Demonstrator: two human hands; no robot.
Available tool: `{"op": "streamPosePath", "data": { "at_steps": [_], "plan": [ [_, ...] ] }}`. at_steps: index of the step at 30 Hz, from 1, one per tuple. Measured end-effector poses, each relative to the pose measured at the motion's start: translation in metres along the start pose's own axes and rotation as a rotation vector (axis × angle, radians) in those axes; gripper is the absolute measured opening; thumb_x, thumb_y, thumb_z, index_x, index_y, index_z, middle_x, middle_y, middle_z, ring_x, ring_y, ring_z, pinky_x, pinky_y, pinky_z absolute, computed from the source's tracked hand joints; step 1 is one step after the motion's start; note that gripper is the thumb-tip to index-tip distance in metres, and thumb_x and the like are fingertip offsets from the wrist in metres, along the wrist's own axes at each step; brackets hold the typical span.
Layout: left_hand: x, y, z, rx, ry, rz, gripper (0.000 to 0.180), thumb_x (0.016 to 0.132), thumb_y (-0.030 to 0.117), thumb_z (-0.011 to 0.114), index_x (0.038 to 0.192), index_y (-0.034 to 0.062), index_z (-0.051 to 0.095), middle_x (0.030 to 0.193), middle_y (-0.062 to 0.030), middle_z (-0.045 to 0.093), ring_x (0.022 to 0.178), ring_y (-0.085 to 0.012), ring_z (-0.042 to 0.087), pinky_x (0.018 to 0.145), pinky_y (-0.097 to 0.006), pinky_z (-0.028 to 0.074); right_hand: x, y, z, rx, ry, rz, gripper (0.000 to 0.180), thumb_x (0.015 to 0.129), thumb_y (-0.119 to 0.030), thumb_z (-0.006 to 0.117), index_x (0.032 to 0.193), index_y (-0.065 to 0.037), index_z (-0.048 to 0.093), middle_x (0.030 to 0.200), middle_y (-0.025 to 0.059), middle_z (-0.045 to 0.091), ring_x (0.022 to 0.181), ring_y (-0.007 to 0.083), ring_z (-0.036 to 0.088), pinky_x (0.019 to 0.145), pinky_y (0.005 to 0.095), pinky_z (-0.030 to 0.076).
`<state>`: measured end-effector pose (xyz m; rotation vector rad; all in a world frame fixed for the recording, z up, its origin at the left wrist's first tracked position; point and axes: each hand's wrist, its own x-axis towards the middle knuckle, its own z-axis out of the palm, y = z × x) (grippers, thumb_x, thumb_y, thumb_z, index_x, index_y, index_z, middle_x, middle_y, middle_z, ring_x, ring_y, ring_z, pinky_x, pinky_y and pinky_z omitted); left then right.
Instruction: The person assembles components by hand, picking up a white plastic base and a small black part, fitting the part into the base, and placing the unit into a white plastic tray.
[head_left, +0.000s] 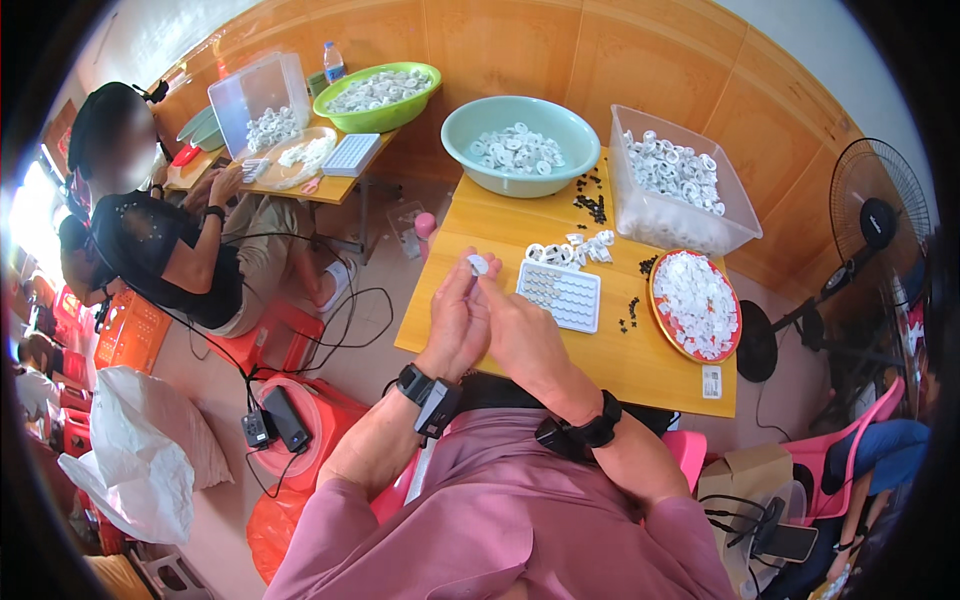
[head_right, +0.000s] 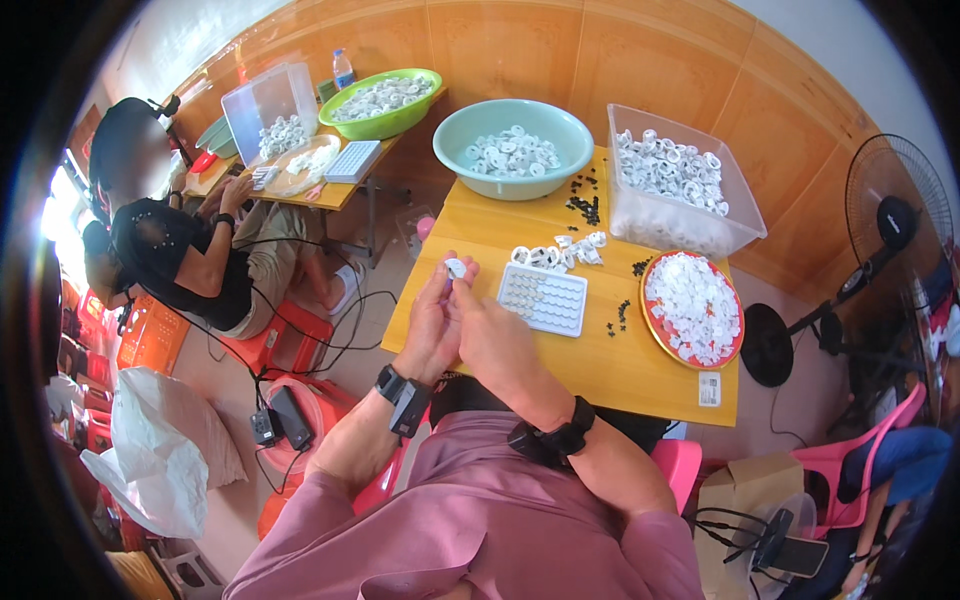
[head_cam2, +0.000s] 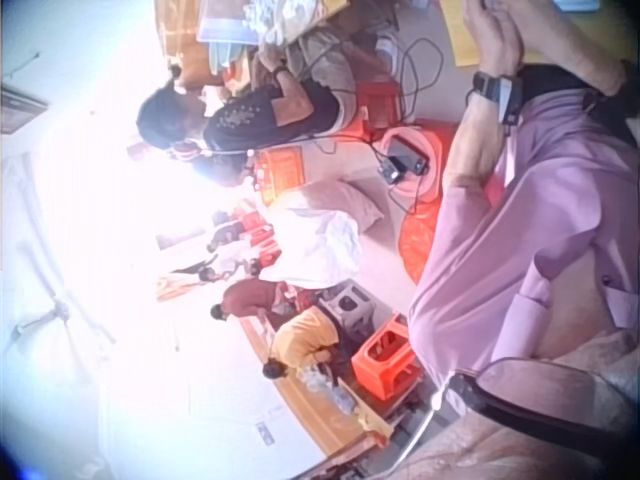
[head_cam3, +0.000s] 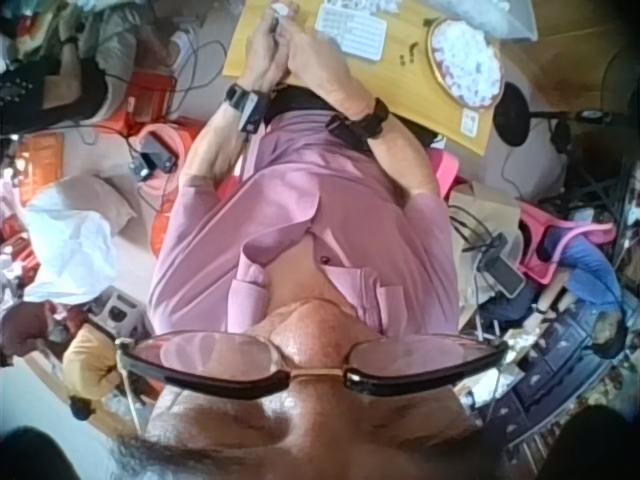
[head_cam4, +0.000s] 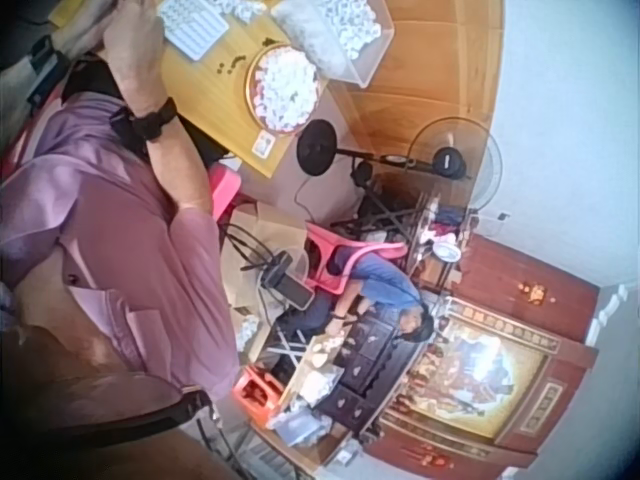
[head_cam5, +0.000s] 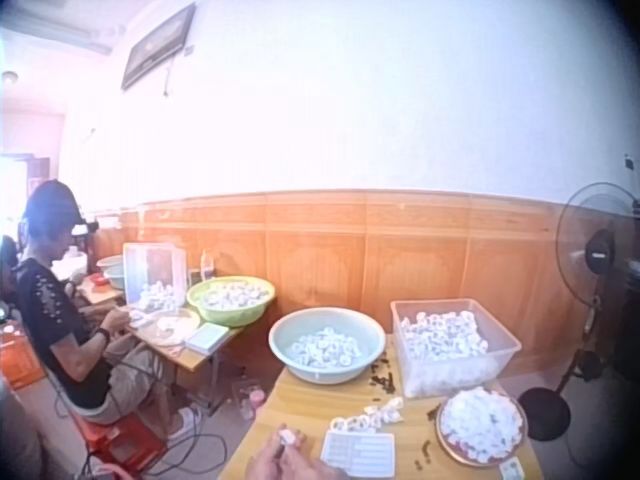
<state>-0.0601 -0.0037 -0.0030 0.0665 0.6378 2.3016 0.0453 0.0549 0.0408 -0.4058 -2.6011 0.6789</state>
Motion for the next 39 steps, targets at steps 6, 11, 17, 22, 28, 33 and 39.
{"op": "streamPosePath", "data": {
  "at_steps": [6,11,17,22,28,33,39],
  "plan": [
    [-0.001,-0.002,-0.001,-0.052,0.026,-0.008,0.031,0.102,0.021,0.057,0.125,0.0019,0.050,0.128,-0.0184,0.059,0.124,-0.0270,0.057,0.110,-0.037,0.044,-0.005,-0.002,-0.008,0.158,0.047,-0.003,0.032,0.096,-0.008,0.050,0.127,-0.002,0.058,0.087,0.0248,0.067,0.080,0.0436,0.065,0.069,0.0518,0.051],
    [0.000,-0.002,-0.002,-0.117,0.002,-0.055,0.031,0.101,0.021,0.059,0.125,0.0029,0.050,0.129,-0.0188,0.058,0.123,-0.0269,0.057,0.110,-0.038,0.044,-0.007,0.000,-0.006,0.159,0.064,-0.012,0.032,0.096,-0.011,0.049,0.127,-0.006,0.057,0.091,0.0208,0.067,0.082,0.0427,0.065,0.069,0.0522,0.051],
    [0.002,-0.002,-0.004,-0.143,0.002,-0.060,0.030,0.101,0.019,0.058,0.125,0.0018,0.050,0.128,-0.0199,0.058,0.122,-0.0276,0.058,0.109,-0.037,0.045,-0.009,0.005,-0.006,0.149,0.083,-0.055,0.038,0.096,-0.011,0.049,0.133,-0.008,0.055,0.088,0.0199,0.066,0.079,0.0424,0.065,0.066,0.0510,0.051],
    [0.003,0.002,-0.008,-0.139,-0.007,0.003,0.028,0.101,0.017,0.058,0.122,0.0000,0.051,0.124,-0.0199,0.060,0.119,-0.0280,0.060,0.108,-0.037,0.047,-0.008,-0.007,-0.018,0.107,0.116,-0.004,0.039,0.093,-0.005,0.051,0.131,-0.004,0.057,0.086,0.0215,0.065,0.082,0.0408,0.064,0.071,0.0495,0.050],
    [0.003,0.006,0.001,-0.062,0.000,0.156,0.023,0.098,0.009,0.060,0.118,-0.0006,0.053,0.120,-0.0176,0.062,0.117,-0.0267,0.061,0.111,-0.038,0.047,0.017,0.026,-0.034,-0.002,0.190,-0.078,0.034,0.088,-0.007,0.053,0.120,-0.003,0.063,0.092,0.0234,0.066,0.079,0.0439,0.065,0.069,0.0512,0.053],
    [-0.011,0.016,0.018,0.108,0.006,0.324,0.028,0.095,0.006,0.064,0.120,0.0000,0.053,0.120,-0.0150,0.062,0.113,-0.0247,0.064,0.104,-0.034,0.050,0.053,0.045,-0.019,-0.086,0.191,-0.087,0.022,0.085,-0.007,0.055,0.099,0.002,0.068,0.090,0.0256,0.067,0.081,0.0441,0.065,0.074,0.0516,0.053],
    [-0.017,0.024,0.022,0.188,0.014,0.358,0.031,0.095,0.006,0.064,0.124,-0.0006,0.053,0.118,-0.0155,0.064,0.107,-0.0246,0.066,0.098,-0.033,0.053,0.077,0.043,0.017,-0.214,0.046,-0.145,0.015,0.083,-0.012,0.058,0.087,-0.002,0.069,0.084,0.0215,0.068,0.082,0.0386,0.067,0.075,0.0511,0.051]
  ]
}}
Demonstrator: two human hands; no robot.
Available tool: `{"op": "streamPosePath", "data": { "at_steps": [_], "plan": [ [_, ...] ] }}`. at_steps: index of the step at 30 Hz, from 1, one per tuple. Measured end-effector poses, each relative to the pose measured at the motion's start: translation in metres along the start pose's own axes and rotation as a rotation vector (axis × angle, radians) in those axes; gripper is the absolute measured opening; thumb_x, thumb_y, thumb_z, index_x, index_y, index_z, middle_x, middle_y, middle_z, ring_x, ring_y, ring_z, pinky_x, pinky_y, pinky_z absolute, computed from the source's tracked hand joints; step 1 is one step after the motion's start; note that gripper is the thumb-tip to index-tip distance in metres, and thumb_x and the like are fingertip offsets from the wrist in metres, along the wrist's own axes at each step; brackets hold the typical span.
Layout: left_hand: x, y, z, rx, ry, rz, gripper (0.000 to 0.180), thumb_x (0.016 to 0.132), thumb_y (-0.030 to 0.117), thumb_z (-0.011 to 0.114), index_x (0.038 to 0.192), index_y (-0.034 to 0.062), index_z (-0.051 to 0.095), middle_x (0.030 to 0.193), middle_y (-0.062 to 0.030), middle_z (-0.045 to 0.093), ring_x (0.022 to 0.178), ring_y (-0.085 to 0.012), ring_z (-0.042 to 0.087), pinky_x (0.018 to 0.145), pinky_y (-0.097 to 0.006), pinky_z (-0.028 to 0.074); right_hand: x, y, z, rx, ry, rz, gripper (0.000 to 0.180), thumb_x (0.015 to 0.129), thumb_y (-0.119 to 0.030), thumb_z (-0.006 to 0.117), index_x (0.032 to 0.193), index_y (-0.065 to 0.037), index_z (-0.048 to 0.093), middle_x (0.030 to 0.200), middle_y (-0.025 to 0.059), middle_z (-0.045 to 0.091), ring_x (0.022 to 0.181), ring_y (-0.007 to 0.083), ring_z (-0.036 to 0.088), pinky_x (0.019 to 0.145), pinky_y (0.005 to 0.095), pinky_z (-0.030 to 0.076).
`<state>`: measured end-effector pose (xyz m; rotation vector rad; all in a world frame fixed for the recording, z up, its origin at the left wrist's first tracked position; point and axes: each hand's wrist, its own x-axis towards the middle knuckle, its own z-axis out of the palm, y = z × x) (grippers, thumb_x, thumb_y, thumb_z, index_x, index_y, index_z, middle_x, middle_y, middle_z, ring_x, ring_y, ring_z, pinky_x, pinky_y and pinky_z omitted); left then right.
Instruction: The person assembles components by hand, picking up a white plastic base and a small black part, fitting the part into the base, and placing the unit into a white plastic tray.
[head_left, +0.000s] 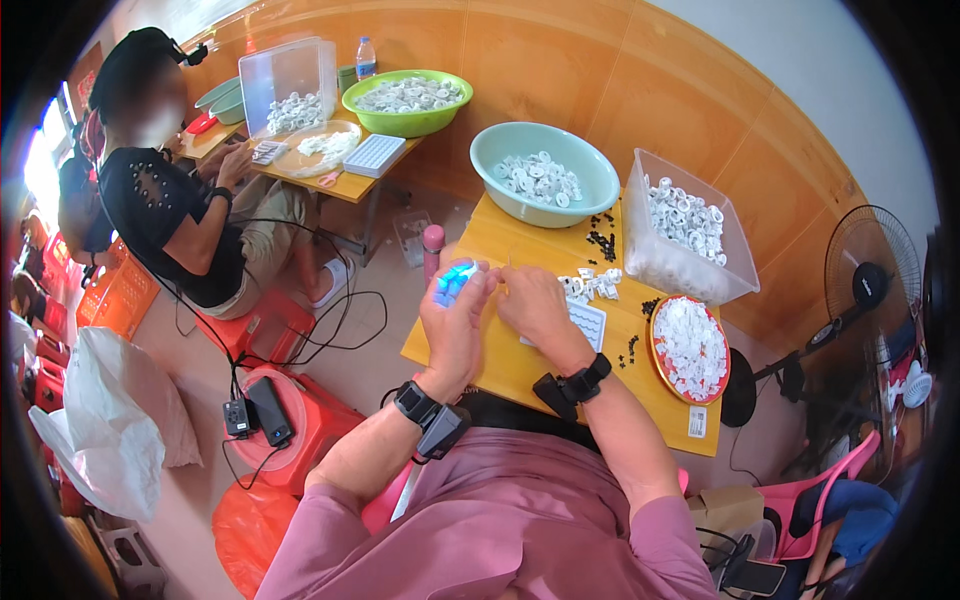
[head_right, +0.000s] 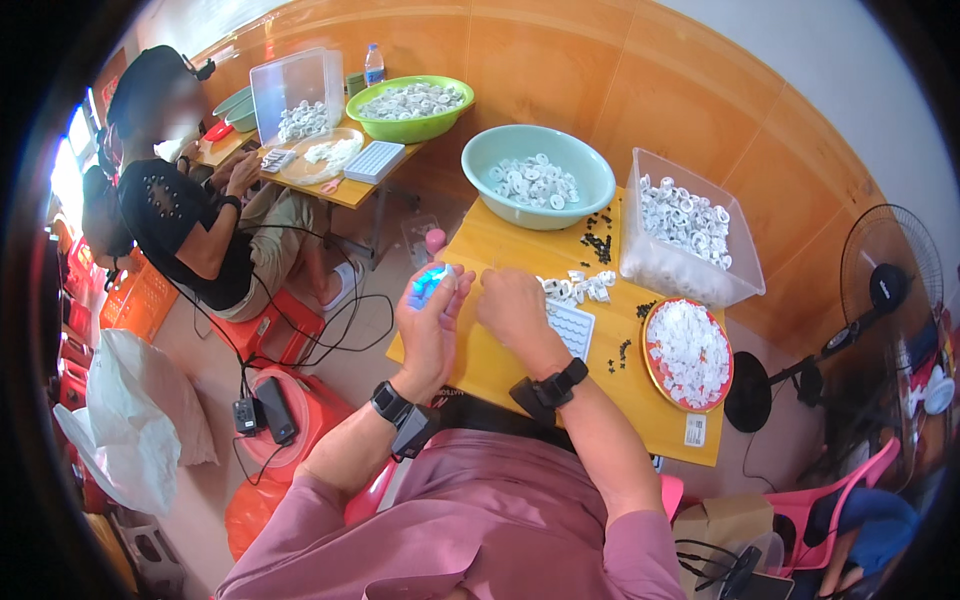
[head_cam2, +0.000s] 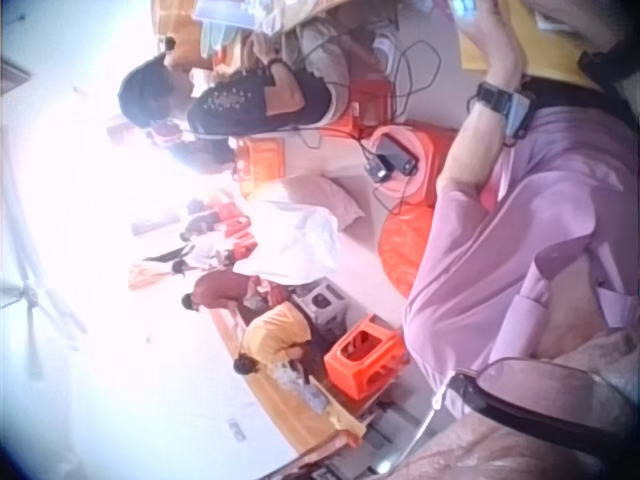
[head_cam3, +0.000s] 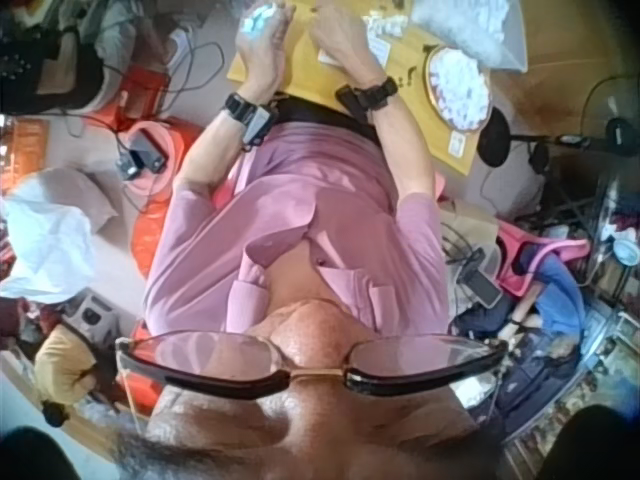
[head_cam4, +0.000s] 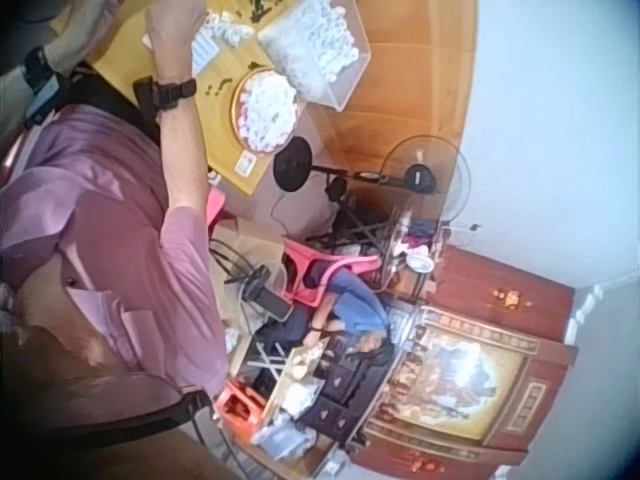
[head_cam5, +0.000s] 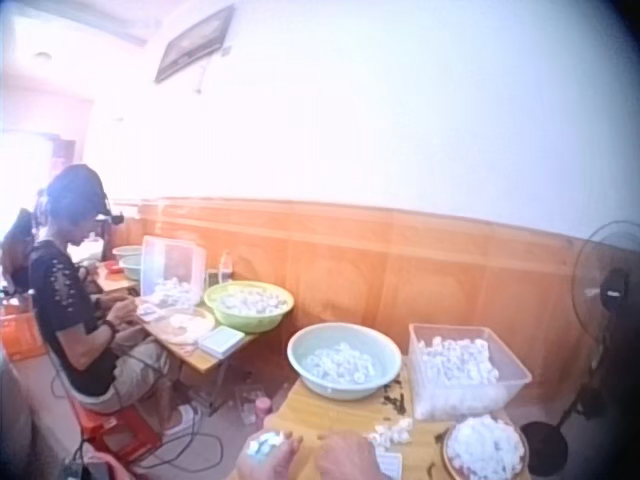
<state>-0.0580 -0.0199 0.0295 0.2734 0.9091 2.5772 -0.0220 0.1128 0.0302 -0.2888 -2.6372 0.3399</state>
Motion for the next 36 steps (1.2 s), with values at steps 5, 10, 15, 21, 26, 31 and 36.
{"op": "streamPosePath", "data": {
  "at_steps": [5,10,15,21,26,31,36],
  "plan": [
    [-0.002,0.000,0.002,-0.041,-0.071,-0.034,0.028,0.098,0.007,0.061,0.123,-0.0012,0.054,0.121,-0.0182,0.064,0.108,-0.0254,0.066,0.098,-0.033,0.054,-0.003,0.000,0.012,-0.168,0.002,-0.061,0.015,0.085,-0.016,0.061,0.078,-0.006,0.069,0.076,0.0141,0.066,0.078,0.0326,0.064,0.071,0.0454,0.044],
    [0.001,-0.007,-0.006,-0.175,-0.156,-0.132,0.026,0.101,0.009,0.055,0.124,-0.0021,0.053,0.125,-0.0220,0.062,0.114,-0.0292,0.064,0.102,-0.035,0.053,-0.008,0.007,-0.010,-0.121,0.037,-0.105,0.013,0.086,-0.015,0.062,0.084,-0.007,0.072,0.081,0.0138,0.067,0.078,0.0319,0.063,0.072,0.0445,0.043],
    [0.000,-0.009,-0.005,-0.273,-0.254,-0.367,0.029,0.102,0.013,0.052,0.126,-0.0023,0.053,0.128,-0.0249,0.061,0.120,-0.0311,0.061,0.107,-0.036,0.049,-0.026,0.007,-0.066,0.060,0.281,-0.079,0.010,0.084,-0.010,0.066,0.091,-0.006,0.072,0.084,0.0138,0.066,0.082,0.0322,0.063,0.075,0.0431,0.045],
    [-0.011,-0.013,0.000,-0.201,-0.365,-0.393,0.029,0.101,0.010,0.056,0.127,-0.0022,0.053,0.121,-0.0179,0.064,0.115,-0.0265,0.063,0.100,-0.039,0.052,-0.054,-0.014,-0.087,0.328,0.308,-0.250,0.020,0.076,-0.004,0.074,0.094,-0.004,0.064,0.088,0.0119,0.063,0.083,0.0332,0.061,0.078,0.0415,0.049],
    [-0.023,-0.012,0.007,-0.118,-0.400,-0.387,0.035,0.100,0.008,0.058,0.133,0.0019,0.048,0.120,-0.0164,0.064,0.110,-0.0243,0.065,0.095,-0.036,0.054,-0.060,-0.017,-0.085,0.185,0.311,-0.282,0.029,0.073,-0.004,0.075,0.098,-0.007,0.061,0.090,0.0091,0.062,0.085,0.0301,0.061,0.072,0.0404,0.045],
    [-0.022,-0.015,0.006,-0.134,-0.406,-0.351,0.039,0.098,0.006,0.062,0.134,0.0051,0.046,0.119,-0.0157,0.065,0.109,-0.0232,0.065,0.094,-0.035,0.055,-0.058,-0.018,-0.085,0.150,0.335,-0.311,0.027,0.074,-0.004,0.075,0.097,-0.008,0.061,0.089,0.0074,0.062,0.084,0.0286,0.062,0.071,0.0392,0.044],
    [-0.022,-0.014,0.007,-0.100,-0.362,-0.351,0.040,0.097,0.004,0.063,0.133,0.0051,0.047,0.118,-0.0155,0.065,0.108,-0.0224,0.065,0.093,-0.035,0.055,-0.058,-0.020,-0.086,0.114,0.353,-0.334,0.026,0.075,-0.005,0.075,0.097,-0.008,0.061,0.088,0.0061,0.062,0.084,0.0271,0.062,0.072,0.0386,0.044]
  ]
}}
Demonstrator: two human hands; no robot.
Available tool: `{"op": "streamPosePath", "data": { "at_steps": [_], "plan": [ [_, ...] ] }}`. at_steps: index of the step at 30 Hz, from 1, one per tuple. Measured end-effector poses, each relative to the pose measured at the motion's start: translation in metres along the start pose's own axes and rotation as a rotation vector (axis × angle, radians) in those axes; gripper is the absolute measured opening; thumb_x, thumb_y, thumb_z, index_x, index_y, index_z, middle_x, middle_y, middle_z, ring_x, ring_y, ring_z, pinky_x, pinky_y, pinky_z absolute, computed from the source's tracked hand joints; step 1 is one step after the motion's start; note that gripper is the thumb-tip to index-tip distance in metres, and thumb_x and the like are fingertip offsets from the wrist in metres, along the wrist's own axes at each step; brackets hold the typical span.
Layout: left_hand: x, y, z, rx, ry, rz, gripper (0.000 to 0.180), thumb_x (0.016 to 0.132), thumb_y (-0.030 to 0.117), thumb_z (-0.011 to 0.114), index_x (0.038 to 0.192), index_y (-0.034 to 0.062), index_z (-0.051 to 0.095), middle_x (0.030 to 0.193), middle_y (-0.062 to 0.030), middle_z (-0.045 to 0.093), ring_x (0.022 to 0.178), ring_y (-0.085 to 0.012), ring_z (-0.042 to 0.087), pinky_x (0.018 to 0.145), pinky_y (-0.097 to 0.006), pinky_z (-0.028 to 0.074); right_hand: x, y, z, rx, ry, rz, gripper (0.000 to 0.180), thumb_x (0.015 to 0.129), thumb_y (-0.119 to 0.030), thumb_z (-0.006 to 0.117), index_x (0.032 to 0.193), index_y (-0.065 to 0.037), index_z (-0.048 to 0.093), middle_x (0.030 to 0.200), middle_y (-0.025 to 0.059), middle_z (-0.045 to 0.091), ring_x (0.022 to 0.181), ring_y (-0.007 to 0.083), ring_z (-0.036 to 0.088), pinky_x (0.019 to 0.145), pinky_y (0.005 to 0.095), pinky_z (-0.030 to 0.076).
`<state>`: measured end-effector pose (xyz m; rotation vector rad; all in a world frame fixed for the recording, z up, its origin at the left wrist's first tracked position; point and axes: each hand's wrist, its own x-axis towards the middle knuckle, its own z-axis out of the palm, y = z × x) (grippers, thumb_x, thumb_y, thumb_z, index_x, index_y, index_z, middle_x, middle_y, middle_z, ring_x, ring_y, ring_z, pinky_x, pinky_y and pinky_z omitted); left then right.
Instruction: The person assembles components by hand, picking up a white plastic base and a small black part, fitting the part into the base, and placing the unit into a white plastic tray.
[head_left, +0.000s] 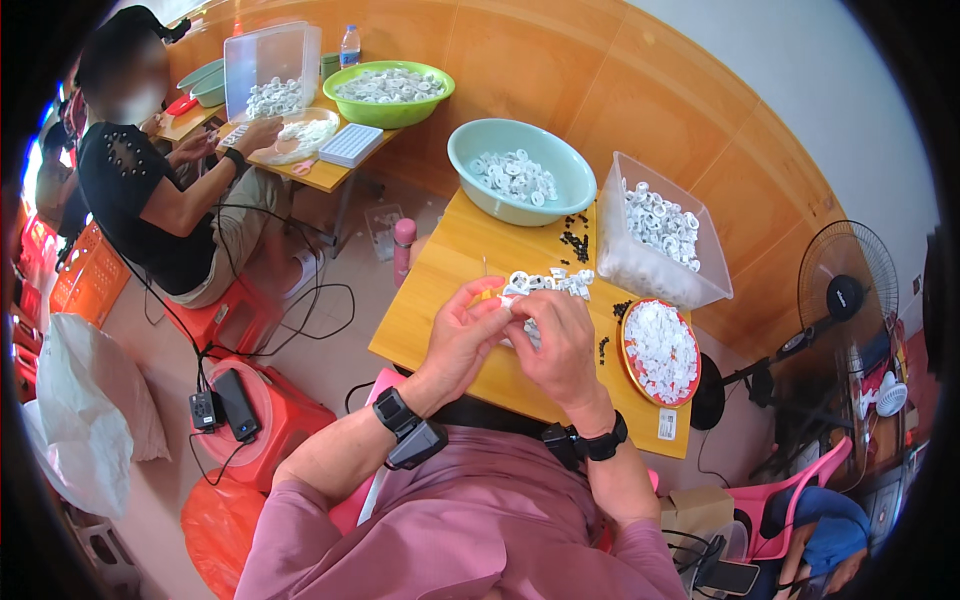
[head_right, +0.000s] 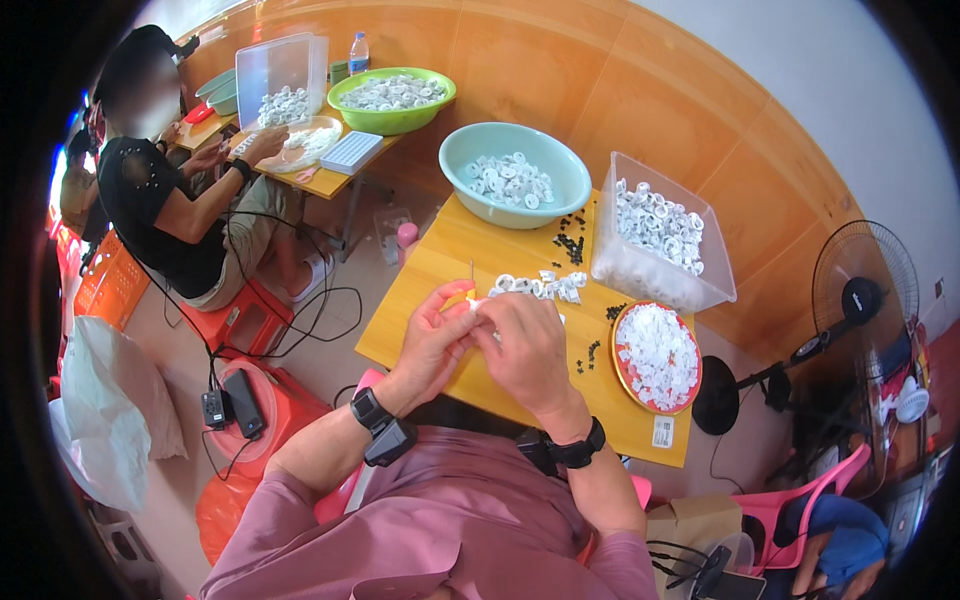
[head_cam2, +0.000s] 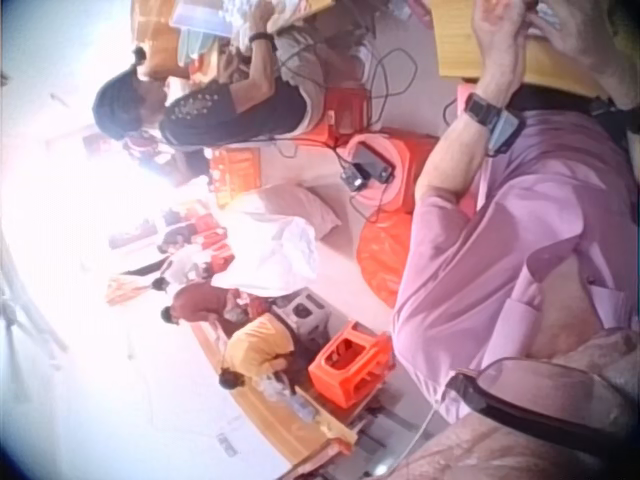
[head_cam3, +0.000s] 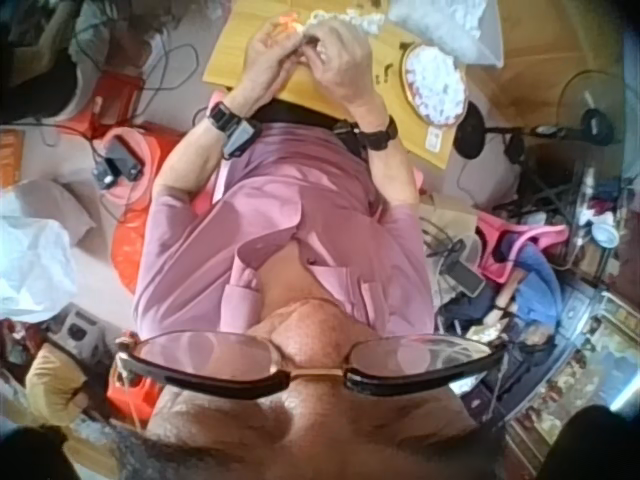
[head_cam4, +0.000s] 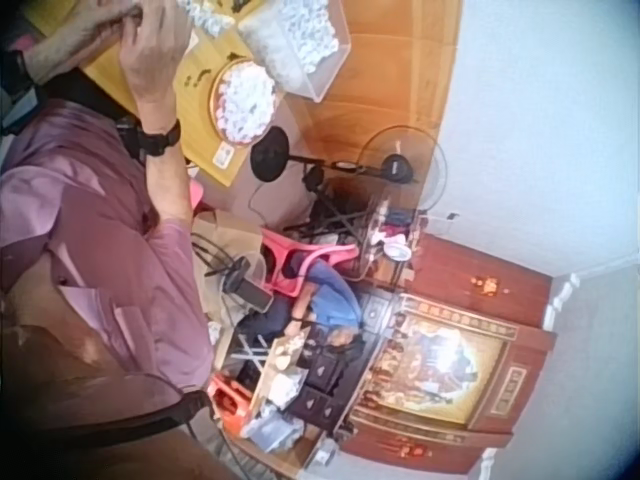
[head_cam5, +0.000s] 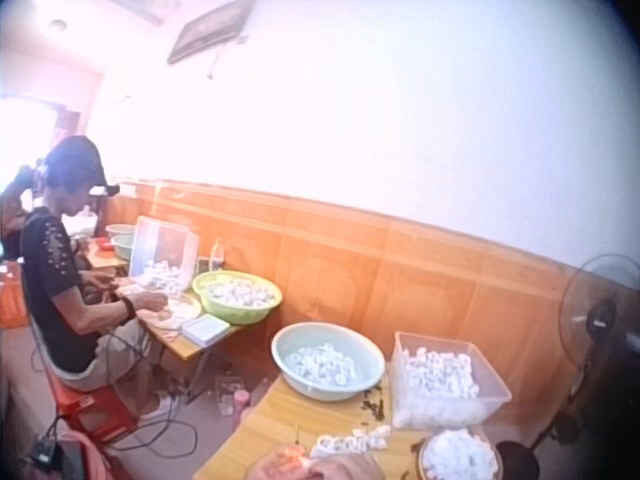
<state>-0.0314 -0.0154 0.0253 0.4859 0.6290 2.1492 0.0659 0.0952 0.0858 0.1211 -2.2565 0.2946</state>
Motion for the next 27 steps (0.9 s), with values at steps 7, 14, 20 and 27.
{"op": "streamPosePath", "data": {
  "at_steps": [7,14,20,27],
  "plan": [
    [-0.0011,-0.0030,-0.0033,-0.045,0.004,-0.017,0.033,0.101,0.011,0.058,0.132,0.0051,0.049,0.118,-0.0140,0.065,0.108,-0.0218,0.065,0.092,-0.034,0.055,-0.0003,-0.0009,0.0017,-0.032,0.005,-0.005,0.024,0.076,-0.007,0.075,0.096,-0.008,0.062,0.088,0.0059,0.062,0.084,0.0264,0.062,0.071,0.0385,0.043],
    [0.0010,-0.0037,-0.0024,-0.153,-0.029,-0.060,0.029,0.104,0.015,0.054,0.131,0.0061,0.050,0.121,-0.0118,0.064,0.108,-0.0207,0.065,0.093,-0.035,0.054,0.0014,-0.0003,0.0017,-0.046,-0.020,0.003,0.022,0.077,-0.007,0.074,0.095,-0.008,0.062,0.087,0.0064,0.061,0.083,0.0265,0.061,0.071,0.0387,0.042],
    [0.0012,-0.0024,0.0003,-0.114,-0.032,-0.065,0.029,0.104,0.014,0.054,0.130,0.0047,0.050,0.119,-0.0118,0.063,0.109,-0.0202,0.064,0.094,-0.035,0.053,0.0038,0.0000,-0.0013,-0.050,-0.037,0.001,0.020,0.077,-0.008,0.073,0.093,-0.007,0.062,0.086,0.0068,0.060,0.082,0.0265,0.061,0.070,0.0388,0.041],
    [-0.0029,-0.0036,-0.0055,-0.096,-0.006,-0.079,0.031,0.101,0.014,0.058,0.129,0.0035,0.050,0.118,-0.0120,0.062,0.108,-0.0186,0.063,0.096,-0.034,0.052,0.0013,-0.0013,-0.0017,-0.101,-0.070,-0.021,0.026,0.070,-0.005,0.078,0.091,-0.009,0.063,0.090,0.0052,0.063,0.079,0.0255,0.061,0.071,0.0376,0.042]
  ]
}}
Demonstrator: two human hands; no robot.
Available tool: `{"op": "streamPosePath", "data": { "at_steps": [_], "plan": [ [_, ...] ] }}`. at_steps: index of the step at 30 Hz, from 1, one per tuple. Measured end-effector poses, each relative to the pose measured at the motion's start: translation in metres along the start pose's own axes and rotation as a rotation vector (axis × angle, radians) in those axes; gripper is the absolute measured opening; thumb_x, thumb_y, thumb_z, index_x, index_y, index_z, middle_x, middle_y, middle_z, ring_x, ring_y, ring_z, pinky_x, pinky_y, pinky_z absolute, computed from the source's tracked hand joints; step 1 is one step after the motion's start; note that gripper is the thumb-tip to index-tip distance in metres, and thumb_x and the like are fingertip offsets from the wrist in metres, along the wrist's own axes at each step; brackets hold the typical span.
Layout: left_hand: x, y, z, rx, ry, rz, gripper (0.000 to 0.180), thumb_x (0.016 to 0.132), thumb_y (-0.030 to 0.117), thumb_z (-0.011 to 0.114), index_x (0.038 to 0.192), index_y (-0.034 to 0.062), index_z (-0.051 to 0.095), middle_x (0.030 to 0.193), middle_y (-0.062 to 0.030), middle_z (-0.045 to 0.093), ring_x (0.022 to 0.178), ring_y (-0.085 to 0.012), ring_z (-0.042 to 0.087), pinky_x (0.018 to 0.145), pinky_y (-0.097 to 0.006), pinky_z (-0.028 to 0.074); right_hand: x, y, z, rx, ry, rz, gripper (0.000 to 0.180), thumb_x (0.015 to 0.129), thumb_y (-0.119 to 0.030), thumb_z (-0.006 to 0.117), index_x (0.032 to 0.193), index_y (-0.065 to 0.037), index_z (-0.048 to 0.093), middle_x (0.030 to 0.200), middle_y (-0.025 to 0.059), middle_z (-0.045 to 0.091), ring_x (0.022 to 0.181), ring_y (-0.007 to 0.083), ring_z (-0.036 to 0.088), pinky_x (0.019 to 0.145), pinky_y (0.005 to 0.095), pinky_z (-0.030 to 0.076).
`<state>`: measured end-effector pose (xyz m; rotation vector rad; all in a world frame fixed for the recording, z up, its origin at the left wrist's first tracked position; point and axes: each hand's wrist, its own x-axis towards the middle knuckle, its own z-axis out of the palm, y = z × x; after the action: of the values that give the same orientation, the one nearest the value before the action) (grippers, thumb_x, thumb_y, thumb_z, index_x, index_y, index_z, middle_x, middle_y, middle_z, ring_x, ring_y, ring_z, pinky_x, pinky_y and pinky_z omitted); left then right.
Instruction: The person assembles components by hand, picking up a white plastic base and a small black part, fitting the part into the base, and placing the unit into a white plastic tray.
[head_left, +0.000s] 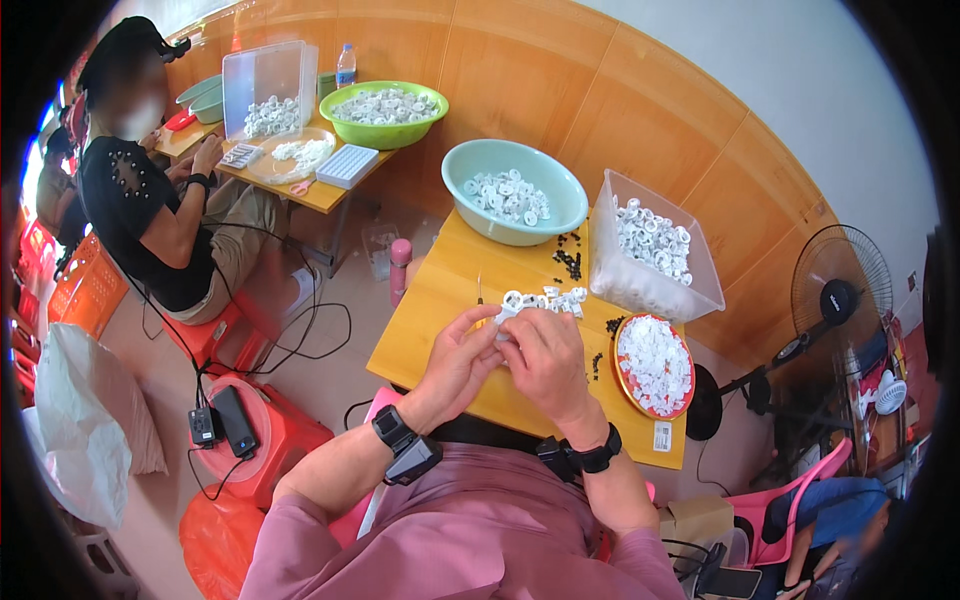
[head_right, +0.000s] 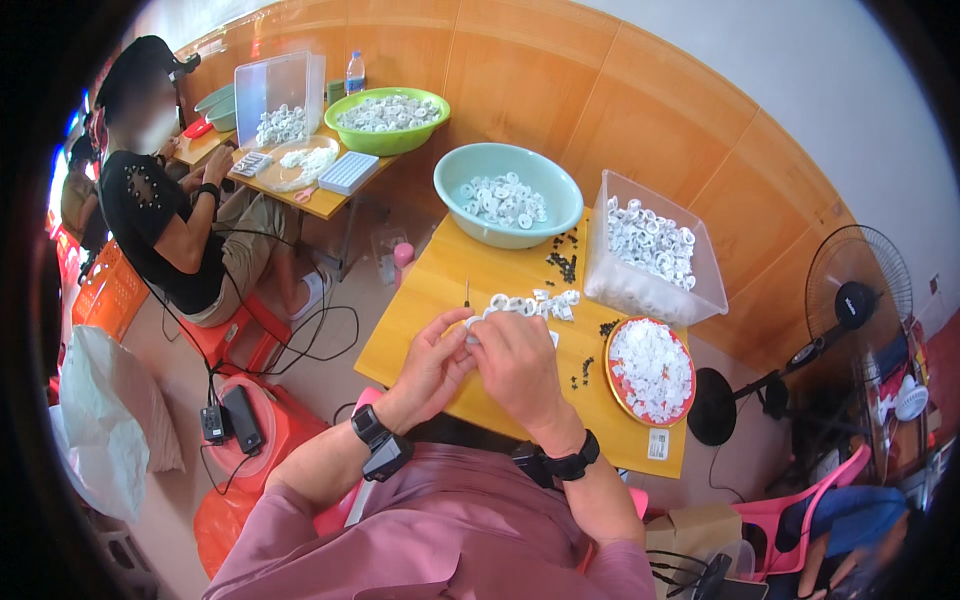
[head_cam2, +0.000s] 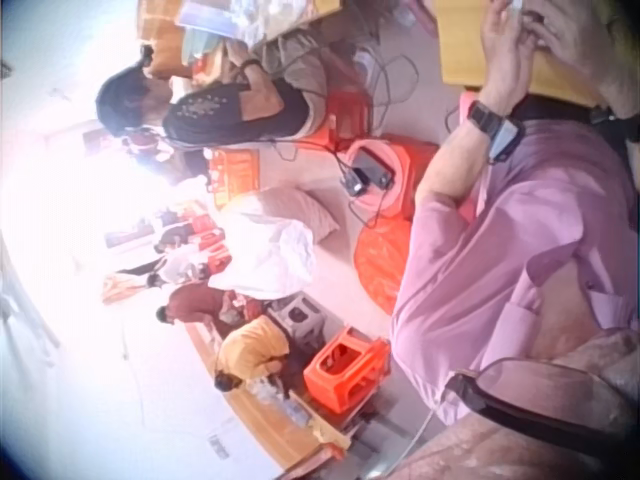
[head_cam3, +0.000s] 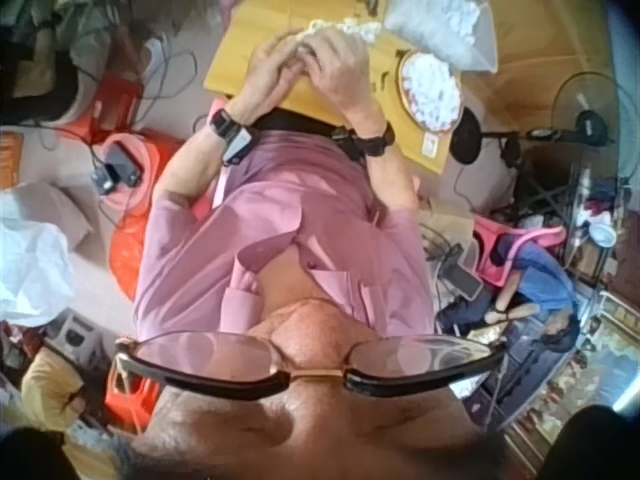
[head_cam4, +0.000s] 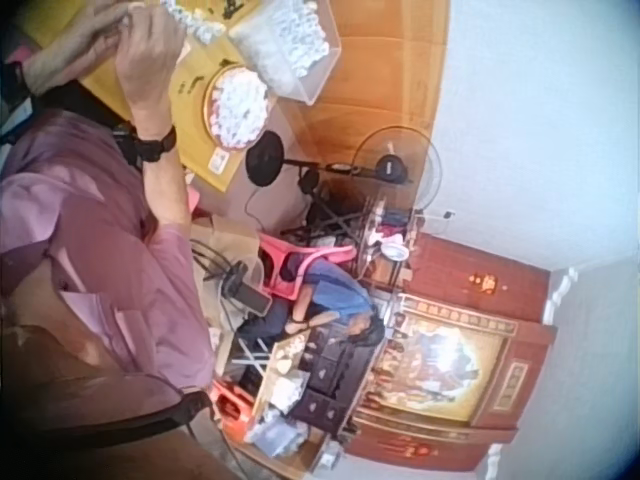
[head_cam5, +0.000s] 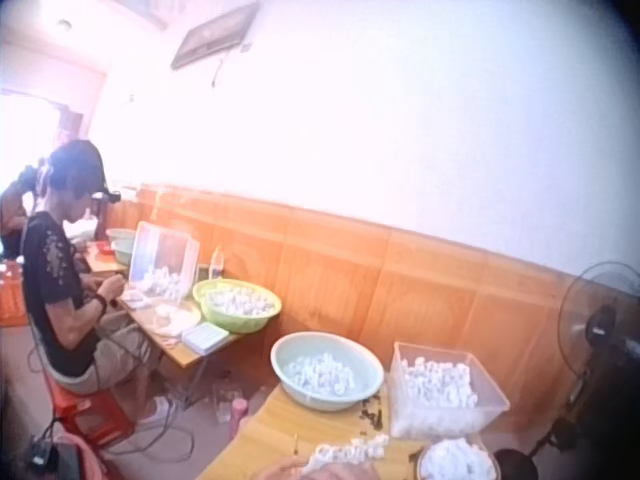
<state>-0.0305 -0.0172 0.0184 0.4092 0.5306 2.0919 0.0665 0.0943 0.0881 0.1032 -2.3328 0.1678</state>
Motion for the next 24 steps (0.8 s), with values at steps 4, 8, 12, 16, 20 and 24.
{"op": "streamPosePath", "data": {
  "at_steps": [4,8,12,16,20,24],
  "plan": [
    [0.004,0.000,0.003,0.019,-0.021,-0.029,0.036,0.103,0.014,0.055,0.136,0.0031,0.045,0.118,-0.0142,0.062,0.111,-0.0232,0.064,0.096,-0.036,0.054,0.003,0.007,-0.010,0.172,-0.017,0.151,0.024,0.076,-0.005,0.074,0.098,-0.005,0.064,0.090,0.0083,0.063,0.080,0.0263,0.062,0.073,0.0377,0.046],
    [0.004,0.002,-0.004,-0.008,-0.089,-0.073,0.038,0.102,0.014,0.056,0.136,0.0028,0.044,0.123,-0.0179,0.061,0.111,-0.0262,0.066,0.098,-0.036,0.054,0.010,0.017,-0.030,0.517,-0.184,0.505,0.022,0.084,-0.008,0.070,0.105,-0.001,0.067,0.093,0.0121,0.067,0.078,0.0237,0.066,0.072,0.0342,0.052],
    [0.007,0.003,-0.008,-0.005,-0.131,-0.119,0.038,0.101,0.015,0.057,0.135,0.0020,0.045,0.124,-0.0195,0.061,0.109,-0.0281,0.067,0.097,-0.036,0.055,0.005,0.029,-0.023,0.648,-0.247,0.608,0.014,0.087,-0.010,0.069,0.094,0.002,0.070,0.093,0.0112,0.070,0.080,0.0158,0.069,0.072,0.0285,0.053],
    [0.007,0.004,-0.007,0.008,-0.147,-0.140,0.037,0.101,0.014,0.058,0.134,0.0009,0.046,0.124,-0.0195,0.061,0.109,-0.0292,0.067,0.097,-0.036,0.056,0.003,0.037,-0.019,0.707,-0.324,0.691,0.013,0.086,-0.010,0.071,0.093,0.001,0.070,0.084,0.0077,0.070,0.077,0.0124,0.067,0.071,0.0275,0.052],
    [0.005,0.005,-0.001,0.088,-0.094,-0.186,0.034,0.101,0.014,0.058,0.132,0.0019,0.049,0.121,-0.0164,0.063,0.105,-0.0273,0.069,0.093,-0.035,0.058,0.000,0.050,-0.018,0.791,-0.448,0.728,0.009,0.089,-0.008,0.071,0.092,0.000,0.068,0.079,0.0007,0.068,0.073,0.0060,0.063,0.064,0.0212,0.048],
    [0.003,-0.005,-0.003,0.268,-0.031,-0.215,0.030,0.103,0.016,0.056,0.129,0.0019,0.051,0.120,-0.0181,0.064,0.101,-0.0268,0.070,0.090,-0.035,0.058,0.011,0.087,-0.028,0.729,-0.789,0.640,0.009,0.090,-0.011,0.069,0.090,-0.001,0.068,0.078,0.0004,0.068,0.068,0.0066,0.063,0.061,0.0214,0.046]
  ]
}}
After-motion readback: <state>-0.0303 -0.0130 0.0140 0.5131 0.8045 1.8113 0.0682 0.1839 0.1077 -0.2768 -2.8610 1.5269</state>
